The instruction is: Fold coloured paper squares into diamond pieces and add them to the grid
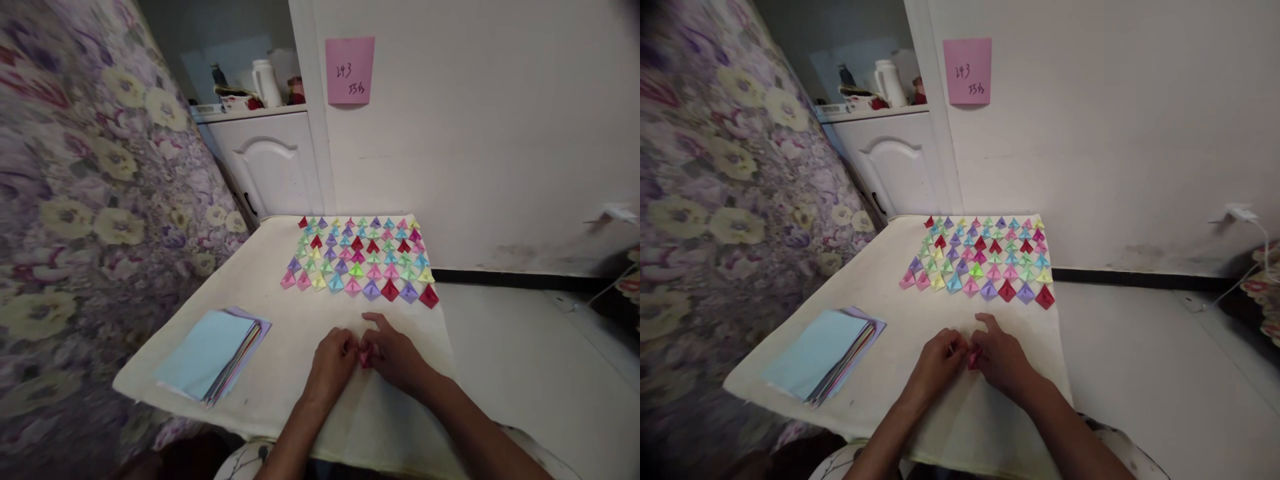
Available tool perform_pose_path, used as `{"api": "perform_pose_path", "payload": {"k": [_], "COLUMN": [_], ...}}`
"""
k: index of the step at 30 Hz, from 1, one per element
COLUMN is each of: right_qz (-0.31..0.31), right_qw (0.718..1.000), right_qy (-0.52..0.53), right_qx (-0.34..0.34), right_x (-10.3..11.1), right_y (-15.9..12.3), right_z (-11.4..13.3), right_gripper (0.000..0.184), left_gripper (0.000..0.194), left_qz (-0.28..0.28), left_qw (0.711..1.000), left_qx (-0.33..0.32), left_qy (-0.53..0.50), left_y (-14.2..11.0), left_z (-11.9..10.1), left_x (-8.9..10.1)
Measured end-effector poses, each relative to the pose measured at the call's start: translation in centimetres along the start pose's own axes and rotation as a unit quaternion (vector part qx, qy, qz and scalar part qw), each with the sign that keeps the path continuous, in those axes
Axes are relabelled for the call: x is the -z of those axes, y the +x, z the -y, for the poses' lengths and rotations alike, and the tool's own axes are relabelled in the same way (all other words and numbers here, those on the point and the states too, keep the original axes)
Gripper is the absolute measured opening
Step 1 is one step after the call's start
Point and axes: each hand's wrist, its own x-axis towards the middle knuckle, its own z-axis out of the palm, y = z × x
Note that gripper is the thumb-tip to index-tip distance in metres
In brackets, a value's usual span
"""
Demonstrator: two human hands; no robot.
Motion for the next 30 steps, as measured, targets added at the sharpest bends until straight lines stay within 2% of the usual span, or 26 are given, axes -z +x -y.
{"api": "perform_pose_path", "payload": {"k": [7,10,17,23,30], "right_qz": [0.012,0.001,-0.014,-0.009,-0.012], "right_qw": [1.000,0.999,0.996,0.999,0.999], "right_qy": [-0.003,-0.034,-0.090,-0.029,-0.014], "right_qx": [0.014,0.019,-0.016,-0.035,-0.041], "right_x": [0.1,0.2,-0.4,-0.3,-0.2], "right_y": [0.2,0.2,0.2,-0.1,-0.3], "right_z": [-0.3,-0.1,0.5,0.2,0.1], "right_gripper": [0.008,0.011,0.018,0.008,0.010], "left_gripper": [0.012,0.014,0.017,0.015,0.014], "left_qz": [0.005,0.007,0.025,0.033,0.034], "left_qw": [1.000,1.000,0.998,0.998,0.998], "left_qx": [-0.006,-0.010,-0.008,-0.018,-0.006], "left_qy": [0.016,0.022,0.051,0.053,0.054], "left_y": [-0.3,-0.4,-0.4,-0.6,-0.6], "left_z": [-0.2,-0.4,-0.6,-0.5,-0.4], "left_x": [0.2,0.5,0.7,0.9,1.0]}}
